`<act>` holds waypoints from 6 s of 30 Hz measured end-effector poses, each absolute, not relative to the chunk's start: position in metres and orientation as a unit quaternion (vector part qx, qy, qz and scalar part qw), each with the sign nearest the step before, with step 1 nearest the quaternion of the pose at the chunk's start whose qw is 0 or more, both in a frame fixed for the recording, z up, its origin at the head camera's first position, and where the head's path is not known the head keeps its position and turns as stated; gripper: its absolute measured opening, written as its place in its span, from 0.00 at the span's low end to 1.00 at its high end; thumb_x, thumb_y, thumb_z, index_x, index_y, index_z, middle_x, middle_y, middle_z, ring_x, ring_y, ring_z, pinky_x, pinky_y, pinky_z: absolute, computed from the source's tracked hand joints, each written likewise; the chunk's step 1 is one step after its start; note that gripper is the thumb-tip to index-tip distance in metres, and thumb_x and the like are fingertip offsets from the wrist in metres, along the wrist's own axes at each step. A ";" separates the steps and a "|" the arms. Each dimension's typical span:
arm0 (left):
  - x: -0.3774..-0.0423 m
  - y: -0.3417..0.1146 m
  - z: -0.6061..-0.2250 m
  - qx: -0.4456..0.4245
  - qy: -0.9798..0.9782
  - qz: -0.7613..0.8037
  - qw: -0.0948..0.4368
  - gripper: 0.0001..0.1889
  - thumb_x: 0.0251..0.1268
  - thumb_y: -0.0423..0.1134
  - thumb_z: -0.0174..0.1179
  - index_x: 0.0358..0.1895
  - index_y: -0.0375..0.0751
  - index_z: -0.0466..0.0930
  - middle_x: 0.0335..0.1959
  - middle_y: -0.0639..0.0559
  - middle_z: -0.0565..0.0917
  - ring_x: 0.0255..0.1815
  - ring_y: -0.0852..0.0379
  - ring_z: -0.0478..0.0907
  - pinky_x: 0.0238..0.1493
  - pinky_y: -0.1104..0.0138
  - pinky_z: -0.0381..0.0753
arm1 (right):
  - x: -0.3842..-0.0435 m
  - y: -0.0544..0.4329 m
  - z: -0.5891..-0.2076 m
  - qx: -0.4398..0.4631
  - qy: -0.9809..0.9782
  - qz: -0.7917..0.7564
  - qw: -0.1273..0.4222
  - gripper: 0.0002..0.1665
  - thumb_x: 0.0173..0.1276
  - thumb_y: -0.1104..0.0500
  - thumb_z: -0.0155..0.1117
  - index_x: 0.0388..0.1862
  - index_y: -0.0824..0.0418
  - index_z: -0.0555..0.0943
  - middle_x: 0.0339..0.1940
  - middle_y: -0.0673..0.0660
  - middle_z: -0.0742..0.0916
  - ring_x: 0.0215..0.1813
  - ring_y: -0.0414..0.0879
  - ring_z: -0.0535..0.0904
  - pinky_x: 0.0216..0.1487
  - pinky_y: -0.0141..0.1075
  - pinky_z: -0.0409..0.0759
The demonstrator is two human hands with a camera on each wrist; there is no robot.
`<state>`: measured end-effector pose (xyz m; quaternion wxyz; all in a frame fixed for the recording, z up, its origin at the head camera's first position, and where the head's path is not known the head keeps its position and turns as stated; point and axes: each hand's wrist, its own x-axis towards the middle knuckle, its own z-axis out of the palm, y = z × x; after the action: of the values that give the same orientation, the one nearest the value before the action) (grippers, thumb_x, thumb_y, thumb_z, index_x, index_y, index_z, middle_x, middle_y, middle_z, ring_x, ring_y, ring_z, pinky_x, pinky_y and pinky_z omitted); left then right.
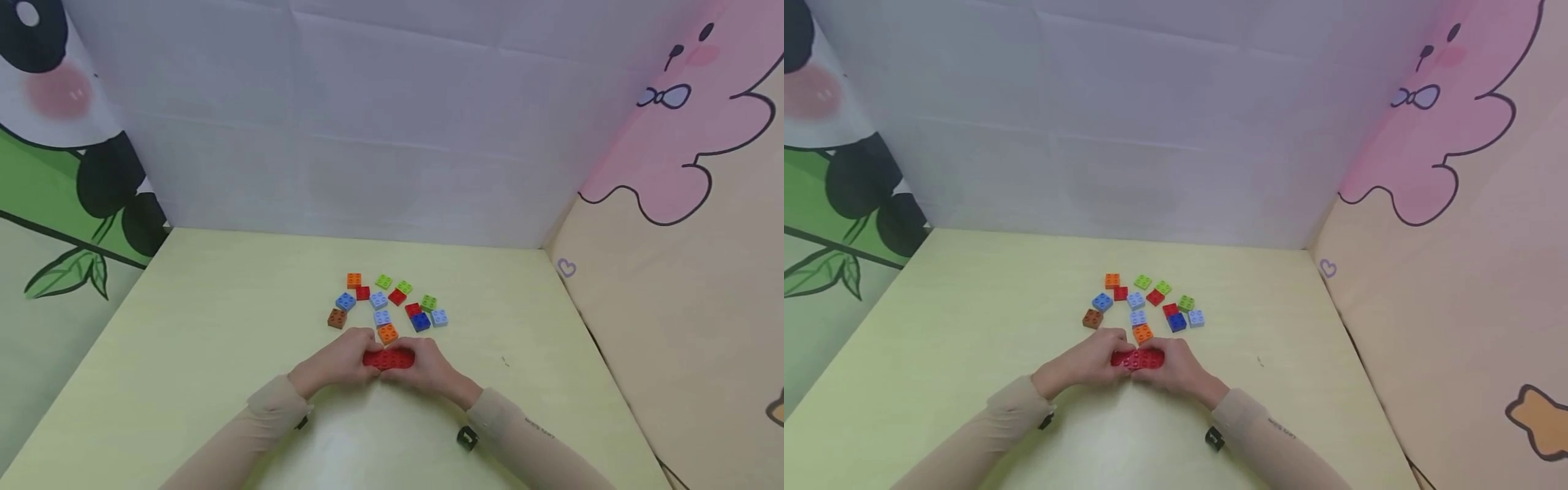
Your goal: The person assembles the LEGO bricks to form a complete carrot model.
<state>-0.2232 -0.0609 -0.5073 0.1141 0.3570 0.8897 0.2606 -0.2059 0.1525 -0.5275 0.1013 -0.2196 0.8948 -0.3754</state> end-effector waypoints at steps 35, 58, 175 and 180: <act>-0.224 -0.056 -0.514 0.338 0.889 0.286 0.119 0.10 0.53 0.42 0.70 0.40 0.48 0.87 0.29 0.60 0.72 0.33 0.61 0.69 0.32 0.69 0.72 | -0.208 0.151 -0.527 -0.202 0.891 -0.386 0.127 0.22 0.55 0.40 0.72 0.47 0.45 0.83 0.39 0.39 0.82 0.42 0.40 0.76 0.38 0.34 0.77; -0.226 -0.057 -0.519 0.308 0.878 0.339 0.141 0.11 0.54 0.41 0.69 0.42 0.49 0.86 0.28 0.64 0.78 0.30 0.59 0.73 0.30 0.68 0.75 | -0.212 0.155 -0.524 -0.225 0.883 -0.391 0.129 0.25 0.54 0.36 0.70 0.48 0.44 0.83 0.37 0.40 0.83 0.40 0.41 0.77 0.37 0.35 0.78; -0.233 -0.063 -0.518 0.254 0.902 0.320 0.140 0.22 0.51 0.43 0.72 0.50 0.40 0.84 0.43 0.54 0.80 0.45 0.55 0.70 0.48 0.59 0.70 | -0.212 0.193 -0.477 -0.202 0.899 -0.365 0.131 0.19 0.58 0.59 0.72 0.50 0.58 0.82 0.42 0.46 0.84 0.46 0.48 0.79 0.41 0.33 0.78; -0.233 -0.063 -0.519 0.247 0.901 0.329 0.141 0.21 0.50 0.43 0.73 0.49 0.41 0.84 0.43 0.55 0.80 0.45 0.55 0.70 0.48 0.59 0.70 | -0.213 0.192 -0.479 -0.200 0.901 -0.364 0.128 0.19 0.58 0.59 0.72 0.50 0.58 0.83 0.42 0.47 0.84 0.45 0.46 0.79 0.40 0.32 0.79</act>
<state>-0.2328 -0.0634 -0.5187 0.1405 0.2475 0.9006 0.3286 -0.2132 0.1921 -0.4789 0.1280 -0.2000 0.9007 -0.3638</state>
